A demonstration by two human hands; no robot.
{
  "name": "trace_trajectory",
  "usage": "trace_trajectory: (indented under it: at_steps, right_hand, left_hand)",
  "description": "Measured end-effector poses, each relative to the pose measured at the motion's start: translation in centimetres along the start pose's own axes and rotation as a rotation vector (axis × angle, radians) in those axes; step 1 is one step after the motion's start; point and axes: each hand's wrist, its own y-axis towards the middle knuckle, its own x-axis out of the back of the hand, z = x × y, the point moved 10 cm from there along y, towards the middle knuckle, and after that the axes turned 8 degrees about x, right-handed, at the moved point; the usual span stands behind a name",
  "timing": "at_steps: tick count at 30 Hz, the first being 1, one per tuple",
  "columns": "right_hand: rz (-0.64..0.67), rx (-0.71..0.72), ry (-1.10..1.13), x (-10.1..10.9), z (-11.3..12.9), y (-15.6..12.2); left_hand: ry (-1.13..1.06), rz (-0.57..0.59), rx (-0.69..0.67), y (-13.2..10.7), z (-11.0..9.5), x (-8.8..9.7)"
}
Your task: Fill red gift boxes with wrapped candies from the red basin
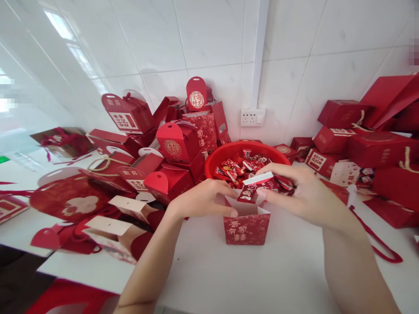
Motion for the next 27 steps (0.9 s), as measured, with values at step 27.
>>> trace_trajectory:
  at_steps: [27]
  right_hand:
    - [0.02, -0.253, 0.323, -3.9, -4.5, 0.9]
  left_hand:
    - [-0.124, 0.05, 0.152, 0.3, 2.7, -0.4]
